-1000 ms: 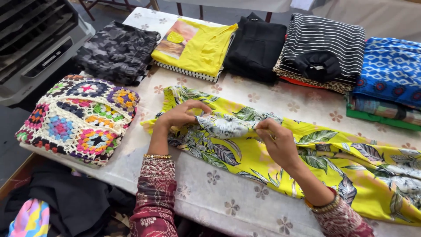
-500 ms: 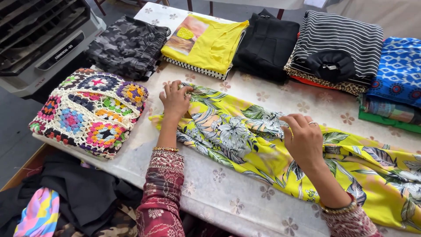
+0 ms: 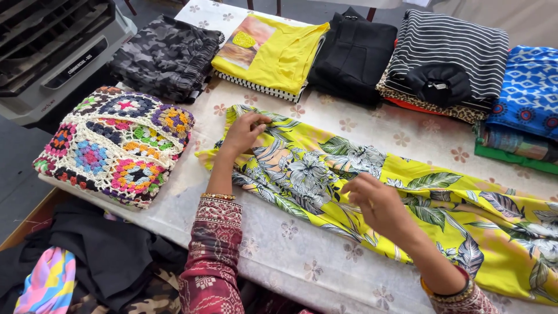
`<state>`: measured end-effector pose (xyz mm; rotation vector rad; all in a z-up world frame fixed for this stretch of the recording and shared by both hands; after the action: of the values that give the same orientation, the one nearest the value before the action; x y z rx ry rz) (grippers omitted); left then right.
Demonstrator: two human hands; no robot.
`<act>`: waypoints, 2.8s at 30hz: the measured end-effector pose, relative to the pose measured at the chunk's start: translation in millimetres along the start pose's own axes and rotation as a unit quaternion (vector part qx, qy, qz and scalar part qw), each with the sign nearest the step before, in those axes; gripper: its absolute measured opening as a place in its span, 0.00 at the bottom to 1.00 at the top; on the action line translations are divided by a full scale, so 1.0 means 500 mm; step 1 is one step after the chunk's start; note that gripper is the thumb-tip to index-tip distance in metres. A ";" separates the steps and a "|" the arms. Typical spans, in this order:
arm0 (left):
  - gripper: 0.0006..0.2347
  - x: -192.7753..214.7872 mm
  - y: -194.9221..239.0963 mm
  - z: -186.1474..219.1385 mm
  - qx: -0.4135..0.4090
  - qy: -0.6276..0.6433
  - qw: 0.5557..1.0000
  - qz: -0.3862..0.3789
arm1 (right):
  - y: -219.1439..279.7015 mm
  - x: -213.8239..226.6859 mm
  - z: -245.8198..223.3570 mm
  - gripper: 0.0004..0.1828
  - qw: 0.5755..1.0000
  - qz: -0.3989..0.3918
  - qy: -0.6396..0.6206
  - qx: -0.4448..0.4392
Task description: The person folds a yellow floral skirt and a light blue shirt on a table. They smooth the fabric, fold the items into neat rectangles, and place them on a stack of other folded clothes.
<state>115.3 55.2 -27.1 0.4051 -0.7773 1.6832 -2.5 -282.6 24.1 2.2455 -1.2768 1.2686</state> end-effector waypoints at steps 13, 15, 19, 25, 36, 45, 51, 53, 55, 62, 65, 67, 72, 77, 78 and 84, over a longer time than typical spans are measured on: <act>0.10 0.005 -0.002 0.002 -0.004 0.046 0.999 -0.008 | -0.019 0.006 0.093 0.23 0.969 0.012 -0.223 -0.103; 0.10 0.008 0.005 0.006 0.013 0.055 0.998 -0.012 | -0.028 0.042 0.158 0.22 0.892 0.079 -0.429 -0.117; 0.09 -0.003 -0.011 -0.024 0.006 0.078 0.997 -0.008 | -0.017 0.083 0.245 0.13 0.958 0.114 -0.100 -0.242; 0.09 -0.002 -0.008 -0.013 -0.045 0.075 0.996 -0.004 | -0.035 0.053 0.048 0.37 0.996 -0.019 0.086 0.016; 0.11 0.001 0.000 -0.002 0.010 0.102 0.994 -0.028 | -0.031 0.058 0.056 0.11 0.955 0.068 0.273 0.096; 0.11 0.008 0.001 0.005 -0.036 0.084 0.996 -0.010 | 0.008 0.051 0.144 0.09 0.897 0.145 -0.418 0.019; 0.16 0.019 -0.007 0.033 -0.091 0.076 0.993 0.000 | -0.027 0.034 0.293 0.17 0.898 0.143 -0.343 -0.233; 0.16 0.016 0.001 0.040 -0.089 0.058 0.994 -0.014 | -0.032 0.072 0.272 0.20 0.900 0.187 -0.348 -0.185; 0.16 0.018 0.003 0.046 -0.084 0.050 0.995 -0.020 | -0.037 0.092 0.221 0.25 0.953 0.173 -0.218 -0.124; 0.17 0.018 0.006 0.053 -0.094 0.047 0.993 -0.049 | -0.036 0.085 0.035 0.30 0.983 0.078 0.157 0.058; 0.18 0.017 0.010 0.049 -0.072 0.062 0.994 -0.060 | -0.027 0.053 0.087 0.09 0.973 0.074 0.215 0.038; 0.18 0.028 0.010 0.048 -0.071 0.070 0.993 -0.061 | -0.019 0.093 0.038 0.09 0.973 0.146 0.167 0.061; 0.21 0.041 0.038 0.049 0.028 0.155 0.980 -0.118 | 0.021 0.141 -0.030 0.09 0.976 0.211 -0.039 0.032; 0.18 0.032 0.018 0.002 -0.027 0.047 0.996 -0.076 | 0.066 0.094 0.021 0.05 0.929 0.228 -0.291 0.020; 0.18 0.024 0.015 -0.007 -0.028 0.046 0.996 -0.076 | 0.053 0.096 0.041 0.05 0.929 0.229 -0.291 0.020; 0.06 0.043 -0.006 -0.051 0.012 -0.072 0.996 0.056 | -0.009 0.123 0.240 0.04 0.898 0.275 -0.313 -0.141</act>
<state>116.1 88.4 -30.7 0.5133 -0.8999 1.7835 82.5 -385.4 3.8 2.2161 -2.2779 0.3992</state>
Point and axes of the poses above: each hand's wrist, its own y-axis away from the middle knuckle, its own x-axis out of the back of the hand, z = x × y, the point moved 10 cm from there along -y, towards the middle knuckle, and after that the axes turned 6 degrees about z, right-handed, at the moved point
